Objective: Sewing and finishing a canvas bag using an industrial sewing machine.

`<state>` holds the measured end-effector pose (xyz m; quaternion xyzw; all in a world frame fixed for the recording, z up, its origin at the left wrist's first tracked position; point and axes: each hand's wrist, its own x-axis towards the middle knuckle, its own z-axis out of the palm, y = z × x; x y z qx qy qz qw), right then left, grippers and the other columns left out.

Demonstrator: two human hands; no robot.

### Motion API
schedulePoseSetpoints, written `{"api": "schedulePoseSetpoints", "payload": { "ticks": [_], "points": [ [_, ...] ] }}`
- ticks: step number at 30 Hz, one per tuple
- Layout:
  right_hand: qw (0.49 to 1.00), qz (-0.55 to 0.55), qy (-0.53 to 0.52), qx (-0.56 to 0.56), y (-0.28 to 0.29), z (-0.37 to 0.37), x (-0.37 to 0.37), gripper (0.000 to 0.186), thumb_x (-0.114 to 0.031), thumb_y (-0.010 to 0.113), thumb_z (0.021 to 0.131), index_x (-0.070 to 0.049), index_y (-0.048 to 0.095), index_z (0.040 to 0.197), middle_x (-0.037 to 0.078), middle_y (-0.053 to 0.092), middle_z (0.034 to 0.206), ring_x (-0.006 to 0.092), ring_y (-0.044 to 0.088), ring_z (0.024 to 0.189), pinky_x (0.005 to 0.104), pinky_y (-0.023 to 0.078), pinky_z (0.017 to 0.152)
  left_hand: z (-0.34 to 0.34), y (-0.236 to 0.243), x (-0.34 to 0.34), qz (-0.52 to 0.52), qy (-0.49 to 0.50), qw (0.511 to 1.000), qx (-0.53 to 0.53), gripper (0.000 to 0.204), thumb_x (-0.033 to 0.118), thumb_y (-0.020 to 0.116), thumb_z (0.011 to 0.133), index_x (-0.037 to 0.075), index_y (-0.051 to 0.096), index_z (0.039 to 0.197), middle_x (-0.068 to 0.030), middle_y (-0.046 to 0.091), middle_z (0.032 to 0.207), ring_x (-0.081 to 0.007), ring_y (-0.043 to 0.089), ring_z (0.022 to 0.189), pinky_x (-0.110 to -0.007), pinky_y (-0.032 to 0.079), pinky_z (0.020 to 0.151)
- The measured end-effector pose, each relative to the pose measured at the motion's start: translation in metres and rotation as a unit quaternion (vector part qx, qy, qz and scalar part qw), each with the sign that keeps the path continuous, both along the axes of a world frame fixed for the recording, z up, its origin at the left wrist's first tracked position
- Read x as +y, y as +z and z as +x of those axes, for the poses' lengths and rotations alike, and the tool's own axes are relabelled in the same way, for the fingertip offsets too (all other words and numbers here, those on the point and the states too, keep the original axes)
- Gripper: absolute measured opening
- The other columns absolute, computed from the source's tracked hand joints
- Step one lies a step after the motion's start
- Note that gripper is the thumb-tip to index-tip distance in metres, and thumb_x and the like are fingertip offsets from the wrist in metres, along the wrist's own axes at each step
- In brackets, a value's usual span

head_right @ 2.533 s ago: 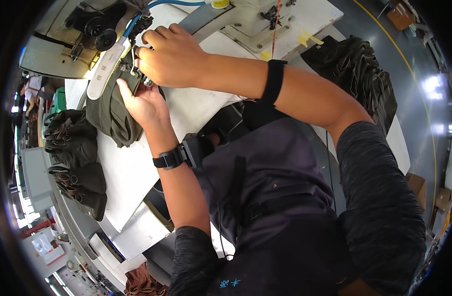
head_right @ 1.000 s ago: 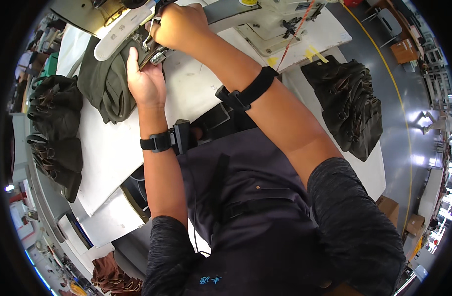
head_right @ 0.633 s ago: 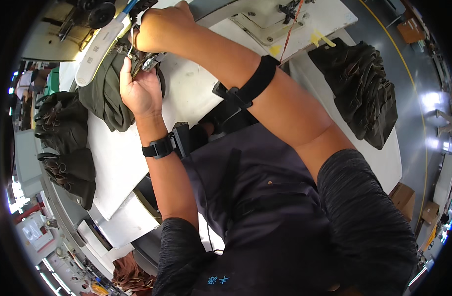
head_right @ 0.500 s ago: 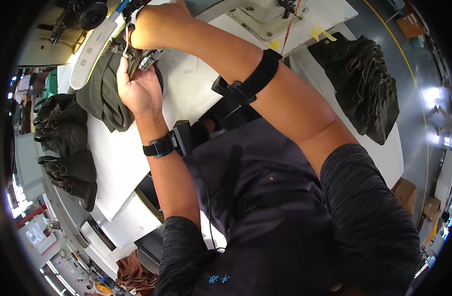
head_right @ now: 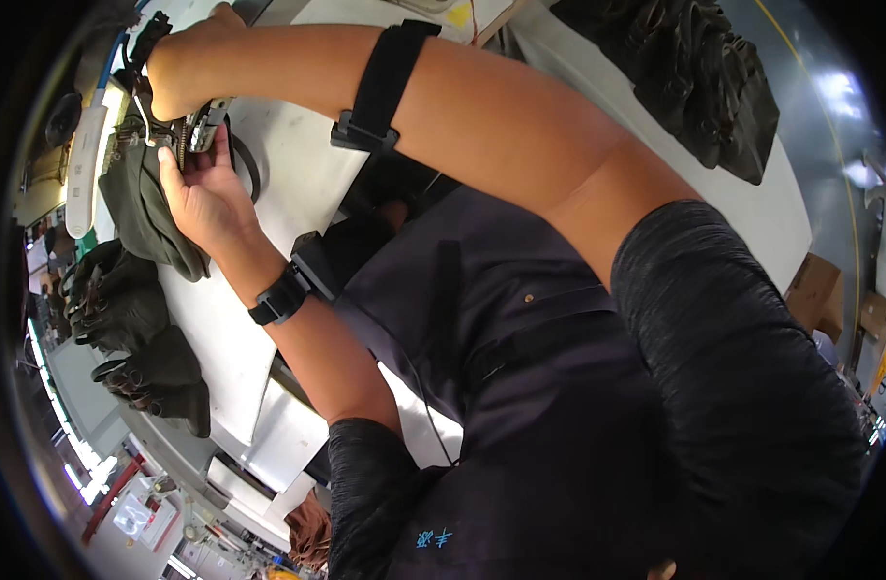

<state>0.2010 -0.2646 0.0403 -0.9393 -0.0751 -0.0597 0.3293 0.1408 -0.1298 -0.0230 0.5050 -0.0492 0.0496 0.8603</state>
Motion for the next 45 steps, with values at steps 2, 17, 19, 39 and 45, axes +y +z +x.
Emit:
{"api": "schedulePoseSetpoints", "payload": {
  "ticks": [2,17,19,39,45],
  "points": [
    [1.0,0.013,0.002,0.001,0.001,-0.002,-0.001,0.039,-0.038,0.058,0.086,-0.016,0.079,0.11,0.005,0.077,0.108,0.0245,0.071,0.105,0.0522,0.044,0.093,0.001,0.0,0.002,-0.003,-0.011,1.0,0.004,0.036,0.025,0.052,0.107,-0.004,0.059,0.128,-0.0156,0.066,0.126,-0.0287,0.06,0.117,-0.053,0.045,0.108],
    [0.979,-0.102,0.169,-0.062,0.003,0.029,-0.015,0.042,-0.029,0.052,0.089,0.004,0.076,0.1,0.023,0.074,0.101,0.0331,0.069,0.091,0.0457,0.053,0.082,0.025,-0.013,0.008,-0.201,-0.138,0.968,-0.055,0.038,0.024,0.056,0.093,-0.004,0.068,0.115,-0.0121,0.071,0.11,-0.0236,0.066,0.096,-0.036,0.05,0.086],
    [0.976,-0.092,0.187,-0.06,-0.004,0.031,-0.015,0.041,-0.027,0.052,0.089,0.005,0.075,0.099,0.024,0.073,0.1,0.0325,0.069,0.09,0.0452,0.052,0.081,0.018,-0.009,0.001,-0.165,-0.084,0.982,-0.041,0.037,0.023,0.05,0.095,-0.002,0.066,0.117,-0.0121,0.07,0.113,-0.0247,0.065,0.099,-0.038,0.05,0.087],
    [0.954,0.028,-0.097,-0.281,-0.025,-0.034,0.005,0.025,-0.024,0.068,0.085,0.0,0.069,0.088,0.023,0.07,0.078,0.0416,0.068,0.079,0.0503,0.047,0.087,-0.006,-0.002,-0.001,-0.073,0.02,0.997,-0.001,0.029,0.021,0.058,0.1,-0.004,0.065,0.111,-0.0131,0.068,0.115,-0.0234,0.062,0.107,-0.045,0.049,0.102],
    [0.918,0.076,-0.167,-0.351,-0.026,-0.046,0.02,0.021,-0.02,0.065,0.09,0.001,0.068,0.089,0.022,0.07,0.083,0.038,0.066,0.089,0.048,0.041,0.095,-0.023,0.006,0.009,-0.011,0.035,0.999,0.031,0.019,0.015,0.064,0.102,-0.003,0.068,0.103,-0.008,0.067,0.102,-0.0181,0.062,0.1,-0.043,0.052,0.1]
  ]
}}
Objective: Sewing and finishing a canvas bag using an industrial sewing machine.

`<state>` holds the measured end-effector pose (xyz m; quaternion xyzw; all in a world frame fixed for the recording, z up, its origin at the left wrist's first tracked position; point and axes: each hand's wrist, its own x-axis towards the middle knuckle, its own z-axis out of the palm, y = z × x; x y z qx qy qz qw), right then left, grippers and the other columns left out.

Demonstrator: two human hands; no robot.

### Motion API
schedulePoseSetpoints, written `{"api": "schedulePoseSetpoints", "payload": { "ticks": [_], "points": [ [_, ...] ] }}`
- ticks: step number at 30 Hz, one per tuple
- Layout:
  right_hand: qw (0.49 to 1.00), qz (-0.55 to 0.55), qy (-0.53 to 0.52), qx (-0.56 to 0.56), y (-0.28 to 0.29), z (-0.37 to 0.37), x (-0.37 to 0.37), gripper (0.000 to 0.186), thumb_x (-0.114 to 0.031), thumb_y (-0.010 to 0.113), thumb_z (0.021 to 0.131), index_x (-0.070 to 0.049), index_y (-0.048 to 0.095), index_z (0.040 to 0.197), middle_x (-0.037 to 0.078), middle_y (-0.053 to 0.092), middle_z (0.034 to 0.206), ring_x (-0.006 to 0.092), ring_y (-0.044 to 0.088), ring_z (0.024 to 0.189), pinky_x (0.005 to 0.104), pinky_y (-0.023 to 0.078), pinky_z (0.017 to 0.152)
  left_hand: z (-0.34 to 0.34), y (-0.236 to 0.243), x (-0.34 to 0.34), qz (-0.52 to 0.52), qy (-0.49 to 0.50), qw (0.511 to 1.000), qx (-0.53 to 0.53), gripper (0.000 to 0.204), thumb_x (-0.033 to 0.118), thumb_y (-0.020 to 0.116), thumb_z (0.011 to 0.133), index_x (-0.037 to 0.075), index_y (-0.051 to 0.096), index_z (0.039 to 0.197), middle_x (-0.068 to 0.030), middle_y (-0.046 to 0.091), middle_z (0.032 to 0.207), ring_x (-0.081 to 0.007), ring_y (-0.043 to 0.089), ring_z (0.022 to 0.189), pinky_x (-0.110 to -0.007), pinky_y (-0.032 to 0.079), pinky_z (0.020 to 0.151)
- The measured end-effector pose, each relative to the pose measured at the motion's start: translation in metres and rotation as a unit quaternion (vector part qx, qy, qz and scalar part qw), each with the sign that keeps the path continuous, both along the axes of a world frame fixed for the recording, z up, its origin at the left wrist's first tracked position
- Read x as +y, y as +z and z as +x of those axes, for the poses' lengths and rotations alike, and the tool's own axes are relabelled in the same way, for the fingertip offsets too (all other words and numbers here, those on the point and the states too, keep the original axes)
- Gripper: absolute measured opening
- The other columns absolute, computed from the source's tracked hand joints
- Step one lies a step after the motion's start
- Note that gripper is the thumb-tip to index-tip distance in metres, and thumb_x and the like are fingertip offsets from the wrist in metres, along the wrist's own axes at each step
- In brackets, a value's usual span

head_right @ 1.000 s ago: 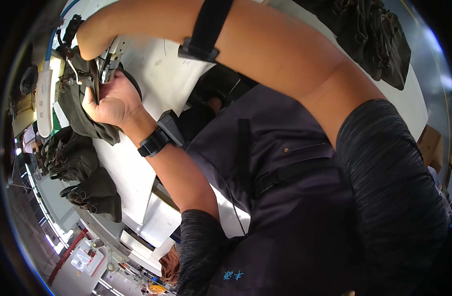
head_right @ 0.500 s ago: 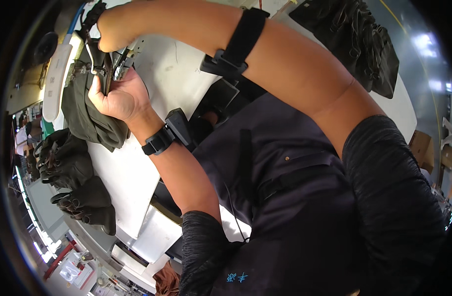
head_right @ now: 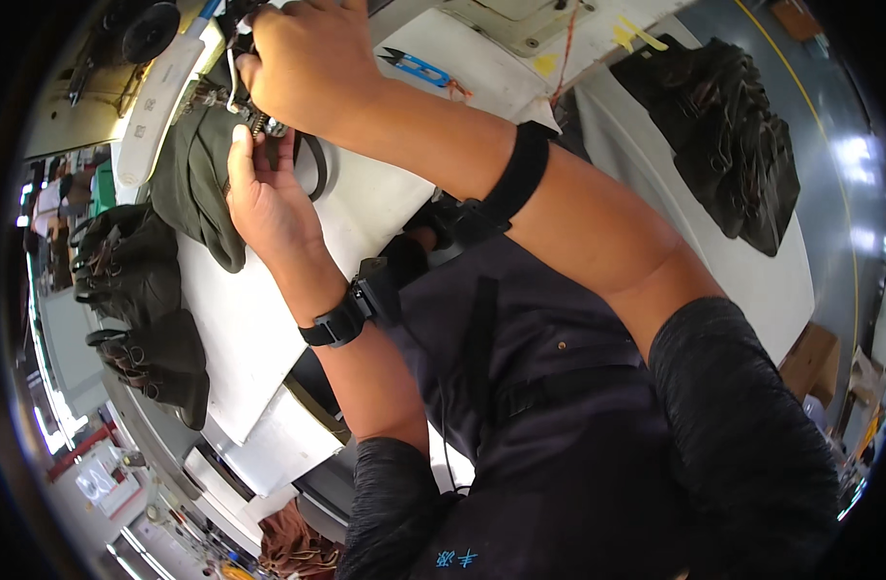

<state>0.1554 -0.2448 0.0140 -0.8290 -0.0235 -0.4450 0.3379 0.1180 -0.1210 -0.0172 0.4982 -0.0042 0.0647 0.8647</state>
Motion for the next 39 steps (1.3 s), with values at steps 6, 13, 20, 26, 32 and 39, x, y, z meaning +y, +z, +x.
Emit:
{"api": "schedulePoseSetpoints", "payload": {
  "ticks": [6,13,20,26,32,39],
  "points": [
    [1.0,0.013,0.023,-0.004,0.0,-0.006,-0.004,0.025,-0.02,0.068,0.089,0.001,0.065,0.101,0.022,0.069,0.095,0.0381,0.062,0.1,0.0489,0.039,0.098,-0.004,0.0,0.01,-0.012,-0.031,0.999,-0.001,0.02,0.013,0.065,0.102,-0.006,0.069,0.099,-0.0088,0.069,0.097,-0.0176,0.065,0.097,-0.043,0.053,0.103],
    [0.997,0.035,0.044,-0.044,-0.006,-0.009,-0.008,0.032,-0.019,0.071,0.086,-0.001,0.062,0.11,0.019,0.068,0.099,0.0383,0.06,0.101,0.0486,0.04,0.097,-0.015,0.001,0.01,0.044,-0.04,0.998,-0.01,0.019,0.011,0.063,0.103,-0.008,0.07,0.102,-0.0104,0.072,0.104,-0.018,0.068,0.099,-0.043,0.054,0.105],
    [0.996,0.051,0.07,-0.028,0.0,-0.015,-0.012,0.032,-0.016,0.074,0.084,-0.003,0.061,0.11,0.017,0.068,0.101,0.0379,0.061,0.102,0.0474,0.042,0.096,-0.02,0.008,0.004,0.045,-0.047,0.998,0.009,0.017,0.012,0.064,0.102,-0.003,0.069,0.11,-0.0077,0.071,0.106,-0.0163,0.067,0.101,-0.043,0.053,0.105],
    [0.992,0.078,0.095,-0.023,0.001,-0.015,-0.013,0.033,-0.016,0.075,0.084,-0.003,0.06,0.11,0.019,0.068,0.103,0.0398,0.061,0.102,0.0472,0.042,0.096,-0.02,0.001,0.011,0.069,-0.067,0.995,0.0,0.024,0.017,0.064,0.104,-0.005,0.07,0.111,-0.0071,0.071,0.108,-0.0131,0.065,0.1,-0.033,0.053,0.102],
    [0.994,0.059,0.092,-0.028,-0.003,-0.012,-0.017,0.033,-0.018,0.074,0.084,-0.004,0.061,0.11,0.019,0.069,0.102,0.0399,0.062,0.101,0.0479,0.043,0.096,-0.025,-0.003,0.001,0.051,-0.03,0.997,0.042,0.029,0.024,0.065,0.104,-0.005,0.069,0.108,-0.0068,0.07,0.105,-0.0139,0.065,0.099,-0.033,0.055,0.096],
    [0.995,0.049,0.08,-0.017,-0.002,-0.012,-0.013,0.031,-0.019,0.074,0.085,-0.003,0.062,0.109,0.017,0.069,0.101,0.0379,0.063,0.101,0.0472,0.043,0.096,-0.095,0.04,-0.01,0.407,0.087,0.906,-0.07,0.014,0.014,0.069,0.099,0.001,0.07,0.102,-0.0014,0.067,0.091,-0.0056,0.058,0.076,-0.023,0.047,0.063]
  ]
}}
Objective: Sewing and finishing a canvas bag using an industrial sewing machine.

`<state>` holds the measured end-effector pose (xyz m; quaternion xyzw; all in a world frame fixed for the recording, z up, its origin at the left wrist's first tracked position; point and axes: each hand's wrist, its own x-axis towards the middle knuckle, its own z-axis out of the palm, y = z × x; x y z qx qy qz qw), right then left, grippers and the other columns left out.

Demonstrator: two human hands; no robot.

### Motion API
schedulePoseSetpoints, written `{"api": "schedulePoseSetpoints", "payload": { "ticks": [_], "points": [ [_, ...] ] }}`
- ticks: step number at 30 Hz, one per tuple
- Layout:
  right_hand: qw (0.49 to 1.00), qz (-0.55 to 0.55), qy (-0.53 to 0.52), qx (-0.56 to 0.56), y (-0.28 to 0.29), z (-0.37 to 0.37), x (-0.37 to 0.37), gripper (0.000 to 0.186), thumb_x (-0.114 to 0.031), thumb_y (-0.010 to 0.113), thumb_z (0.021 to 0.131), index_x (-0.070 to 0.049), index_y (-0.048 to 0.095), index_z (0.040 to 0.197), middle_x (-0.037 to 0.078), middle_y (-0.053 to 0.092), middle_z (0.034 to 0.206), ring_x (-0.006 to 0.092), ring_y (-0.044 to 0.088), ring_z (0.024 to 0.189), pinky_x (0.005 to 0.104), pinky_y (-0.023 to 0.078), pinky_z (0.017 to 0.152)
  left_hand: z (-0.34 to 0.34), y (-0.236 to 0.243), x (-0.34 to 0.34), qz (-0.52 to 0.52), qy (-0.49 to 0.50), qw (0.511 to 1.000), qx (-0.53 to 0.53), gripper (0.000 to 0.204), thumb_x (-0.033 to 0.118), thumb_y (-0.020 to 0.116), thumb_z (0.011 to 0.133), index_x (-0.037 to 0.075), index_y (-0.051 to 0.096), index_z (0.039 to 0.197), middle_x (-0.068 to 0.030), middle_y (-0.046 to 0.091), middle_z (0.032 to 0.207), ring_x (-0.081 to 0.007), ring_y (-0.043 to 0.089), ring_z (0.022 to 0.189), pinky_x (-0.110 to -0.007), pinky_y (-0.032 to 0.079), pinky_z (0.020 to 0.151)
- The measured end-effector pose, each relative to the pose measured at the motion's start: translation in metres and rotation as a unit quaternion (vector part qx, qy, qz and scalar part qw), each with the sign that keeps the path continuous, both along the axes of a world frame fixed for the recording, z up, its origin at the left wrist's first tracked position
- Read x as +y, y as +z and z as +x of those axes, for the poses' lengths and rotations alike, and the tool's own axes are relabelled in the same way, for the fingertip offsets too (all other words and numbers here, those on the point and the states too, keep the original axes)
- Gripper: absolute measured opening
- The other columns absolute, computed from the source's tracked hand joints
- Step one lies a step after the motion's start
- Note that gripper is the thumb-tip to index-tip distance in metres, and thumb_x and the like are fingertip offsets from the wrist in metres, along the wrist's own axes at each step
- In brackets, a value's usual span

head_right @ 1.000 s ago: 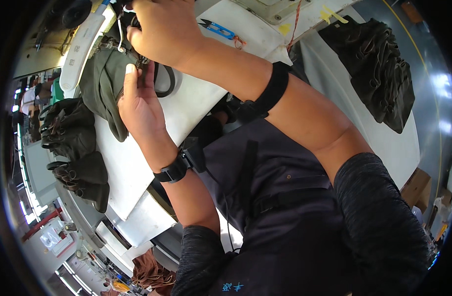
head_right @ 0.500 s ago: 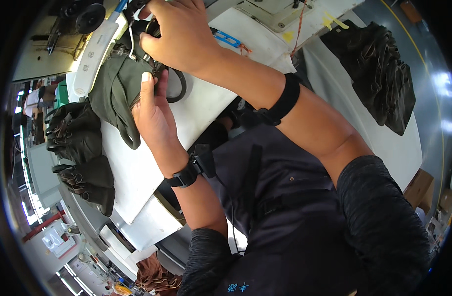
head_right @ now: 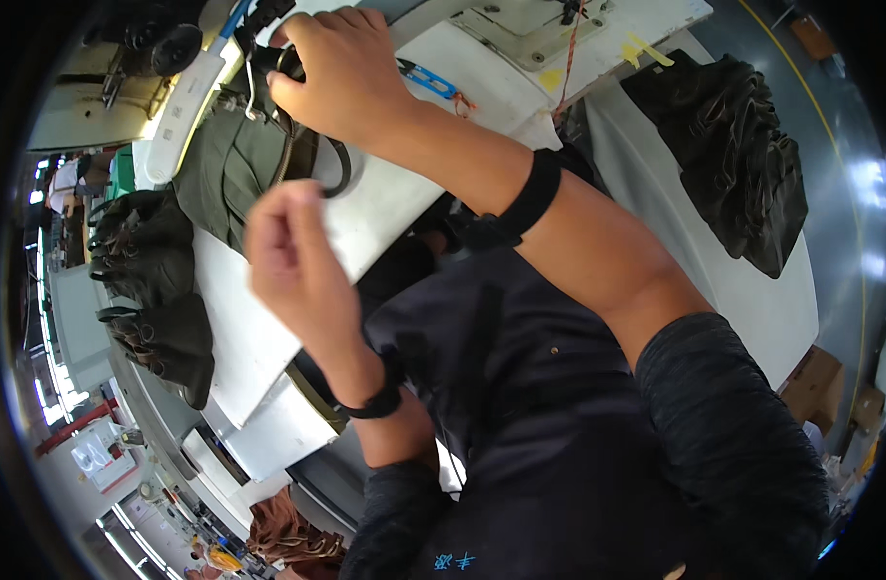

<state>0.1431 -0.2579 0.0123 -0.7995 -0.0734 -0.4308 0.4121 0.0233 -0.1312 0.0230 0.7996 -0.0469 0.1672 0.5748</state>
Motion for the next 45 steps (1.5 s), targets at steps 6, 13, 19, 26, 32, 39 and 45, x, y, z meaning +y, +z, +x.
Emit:
{"api": "schedulePoseSetpoints", "payload": {
  "ticks": [6,13,19,26,32,39,45],
  "points": [
    [1.0,0.006,0.011,-0.012,0.0,-0.003,-0.002,0.029,-0.019,0.072,0.088,-0.003,0.061,0.11,0.017,0.069,0.099,0.0369,0.063,0.099,0.0473,0.044,0.094,0.069,0.024,0.012,0.109,0.04,0.992,0.042,0.025,0.023,0.075,0.093,-0.002,0.073,0.089,0.0019,0.06,0.066,-0.0052,0.048,0.062,-0.023,0.04,0.06],
    [1.0,-0.006,-0.008,-0.005,-0.001,-0.003,-0.003,0.031,-0.021,0.073,0.087,-0.002,0.061,0.109,0.018,0.069,0.1,0.0376,0.062,0.102,0.0481,0.043,0.097,0.079,0.025,0.016,0.094,0.009,0.992,0.081,0.022,0.018,0.078,0.089,-0.004,0.076,0.092,0.0057,0.06,0.064,-0.0025,0.045,0.059,-0.022,0.038,0.056],
    [1.0,-0.008,-0.01,-0.015,-0.004,-0.003,-0.005,0.03,-0.02,0.073,0.086,-0.004,0.062,0.109,0.017,0.069,0.099,0.0375,0.062,0.1,0.0469,0.044,0.095,0.083,0.024,0.011,0.058,-0.003,0.996,0.063,0.015,0.012,0.072,0.084,-0.004,0.072,0.083,0.0061,0.058,0.062,-0.002,0.044,0.057,-0.021,0.038,0.055],
    [1.0,-0.017,-0.005,-0.017,-0.002,-0.004,-0.002,0.031,-0.02,0.074,0.087,-0.004,0.062,0.11,0.017,0.068,0.1,0.0366,0.062,0.1,0.0467,0.044,0.094,0.084,0.027,0.037,0.251,0.066,0.966,-0.008,0.014,0.013,0.073,0.08,-0.001,0.07,0.081,-0.0012,0.063,0.062,-0.0134,0.056,0.055,-0.029,0.047,0.06],
    [0.999,-0.019,-0.006,-0.03,-0.004,-0.002,-0.007,0.032,-0.02,0.074,0.087,-0.004,0.062,0.112,0.017,0.068,0.101,0.0361,0.062,0.1,0.0464,0.044,0.094,0.086,0.012,0.041,0.311,0.135,0.933,-0.117,0.014,0.015,0.072,0.087,0.004,0.071,0.096,-0.0064,0.07,0.096,-0.0236,0.065,0.091,-0.037,0.051,0.078],
    [0.999,-0.001,0.0,-0.043,-0.008,-0.001,-0.004,0.032,-0.02,0.075,0.086,-0.005,0.063,0.111,0.016,0.069,0.099,0.0358,0.063,0.099,0.0461,0.044,0.094,0.078,-0.025,0.034,0.343,-0.005,0.879,-0.331,0.035,0.009,0.078,0.084,0.007,0.066,0.117,-0.0103,0.068,0.124,-0.0311,0.061,0.12,-0.042,0.046,0.103],
    [0.999,-0.02,0.001,-0.038,-0.008,-0.002,-0.002,0.033,-0.021,0.075,0.086,-0.005,0.063,0.111,0.016,0.069,0.101,0.036,0.063,0.1,0.0455,0.044,0.094,0.068,-0.026,0.06,0.409,0.025,0.845,-0.343,0.037,0.01,0.08,0.083,0.011,0.069,0.118,-0.0045,0.07,0.123,-0.0279,0.063,0.118,-0.04,0.045,0.103]
  ]
}}
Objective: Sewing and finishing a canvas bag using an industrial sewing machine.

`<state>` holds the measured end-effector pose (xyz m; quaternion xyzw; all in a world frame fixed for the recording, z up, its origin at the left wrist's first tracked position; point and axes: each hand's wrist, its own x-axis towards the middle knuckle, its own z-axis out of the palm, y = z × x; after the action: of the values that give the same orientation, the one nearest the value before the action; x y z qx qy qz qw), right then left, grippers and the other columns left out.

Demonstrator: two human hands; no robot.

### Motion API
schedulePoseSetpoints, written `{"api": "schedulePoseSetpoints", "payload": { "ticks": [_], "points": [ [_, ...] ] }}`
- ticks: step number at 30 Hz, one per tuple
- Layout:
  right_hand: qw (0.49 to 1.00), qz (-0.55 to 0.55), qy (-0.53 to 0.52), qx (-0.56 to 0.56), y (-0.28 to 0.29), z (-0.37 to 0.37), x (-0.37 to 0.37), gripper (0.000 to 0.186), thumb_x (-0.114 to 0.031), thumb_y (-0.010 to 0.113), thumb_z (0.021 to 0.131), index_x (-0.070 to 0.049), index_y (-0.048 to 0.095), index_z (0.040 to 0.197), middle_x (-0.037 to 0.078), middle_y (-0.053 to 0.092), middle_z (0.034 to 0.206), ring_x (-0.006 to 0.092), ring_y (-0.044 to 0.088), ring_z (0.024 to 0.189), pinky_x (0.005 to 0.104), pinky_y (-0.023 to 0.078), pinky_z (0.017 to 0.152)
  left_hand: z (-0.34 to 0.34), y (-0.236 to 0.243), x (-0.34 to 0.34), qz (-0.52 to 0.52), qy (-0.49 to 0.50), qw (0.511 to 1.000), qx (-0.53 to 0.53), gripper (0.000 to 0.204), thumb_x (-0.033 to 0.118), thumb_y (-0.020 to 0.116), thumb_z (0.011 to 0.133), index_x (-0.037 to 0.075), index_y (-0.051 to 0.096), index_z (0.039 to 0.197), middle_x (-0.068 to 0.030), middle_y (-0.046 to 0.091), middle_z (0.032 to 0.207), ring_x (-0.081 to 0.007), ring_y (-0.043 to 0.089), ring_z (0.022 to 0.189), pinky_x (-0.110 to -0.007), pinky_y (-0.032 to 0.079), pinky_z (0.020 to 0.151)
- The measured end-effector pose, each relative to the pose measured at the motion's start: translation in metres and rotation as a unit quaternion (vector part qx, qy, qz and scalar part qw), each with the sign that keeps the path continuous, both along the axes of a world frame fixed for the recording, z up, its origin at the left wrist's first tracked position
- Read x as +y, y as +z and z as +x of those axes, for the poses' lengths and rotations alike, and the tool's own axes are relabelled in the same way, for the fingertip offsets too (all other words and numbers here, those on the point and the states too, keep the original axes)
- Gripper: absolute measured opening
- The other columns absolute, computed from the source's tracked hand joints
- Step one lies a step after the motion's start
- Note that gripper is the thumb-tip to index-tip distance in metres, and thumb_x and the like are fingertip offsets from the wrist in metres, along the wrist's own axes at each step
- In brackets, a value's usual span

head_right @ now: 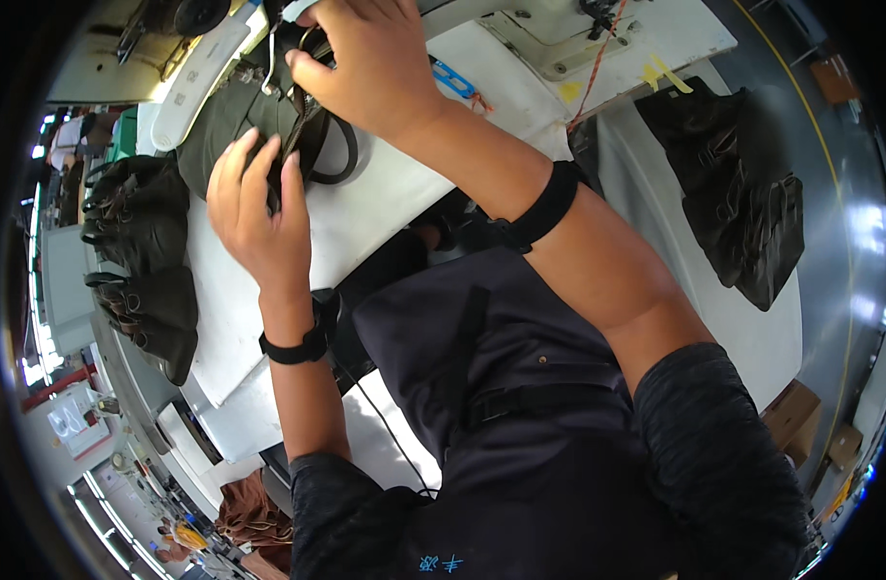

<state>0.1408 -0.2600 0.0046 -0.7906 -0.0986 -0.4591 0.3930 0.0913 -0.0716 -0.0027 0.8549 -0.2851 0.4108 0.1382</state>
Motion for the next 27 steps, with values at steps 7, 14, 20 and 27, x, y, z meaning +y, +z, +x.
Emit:
{"api": "schedulePoseSetpoints", "payload": {
  "ticks": [7,14,20,27],
  "points": [
    [1.0,-0.002,-0.007,-0.015,-0.003,0.002,-0.001,0.033,-0.023,0.075,0.087,-0.004,0.062,0.111,0.016,0.069,0.101,0.0359,0.063,0.101,0.0461,0.045,0.094,0.015,0.015,-0.014,-0.014,-0.056,0.998,0.02,0.035,0.014,0.084,0.079,0.01,0.068,0.11,-0.0076,0.066,0.116,-0.0309,0.06,0.11,-0.041,0.046,0.099],
    [1.0,0.005,-0.024,0.011,-0.005,0.004,-0.004,0.033,-0.027,0.073,0.086,-0.003,0.063,0.106,0.02,0.069,0.101,0.0384,0.061,0.104,0.0471,0.043,0.098,0.026,0.025,-0.008,0.009,-0.104,0.991,0.084,0.024,0.009,0.087,0.077,0.006,0.066,0.087,-0.0056,0.068,0.097,-0.0252,0.063,0.096,-0.036,0.049,0.087],
    [0.999,-0.002,-0.026,0.039,-0.005,0.003,-0.007,0.034,-0.03,0.07,0.089,-0.001,0.062,0.104,0.021,0.068,0.101,0.0392,0.061,0.104,0.0475,0.042,0.099,0.031,0.044,0.001,0.04,-0.216,0.968,0.12,0.021,0.002,0.084,0.08,0.003,0.065,0.089,-0.0049,0.071,0.099,-0.0202,0.065,0.087,-0.031,0.051,0.077],
    [0.999,0.014,-0.02,0.032,-0.007,0.002,-0.001,0.035,-0.03,0.07,0.09,-0.001,0.063,0.107,0.021,0.068,0.104,0.0387,0.06,0.106,0.0473,0.041,0.102,0.027,0.05,0.009,-0.079,-0.25,0.938,0.229,0.014,-0.001,0.079,0.088,0.001,0.067,0.095,-0.0041,0.073,0.099,-0.0077,0.062,0.077,-0.023,0.052,0.067]
  ]
}}
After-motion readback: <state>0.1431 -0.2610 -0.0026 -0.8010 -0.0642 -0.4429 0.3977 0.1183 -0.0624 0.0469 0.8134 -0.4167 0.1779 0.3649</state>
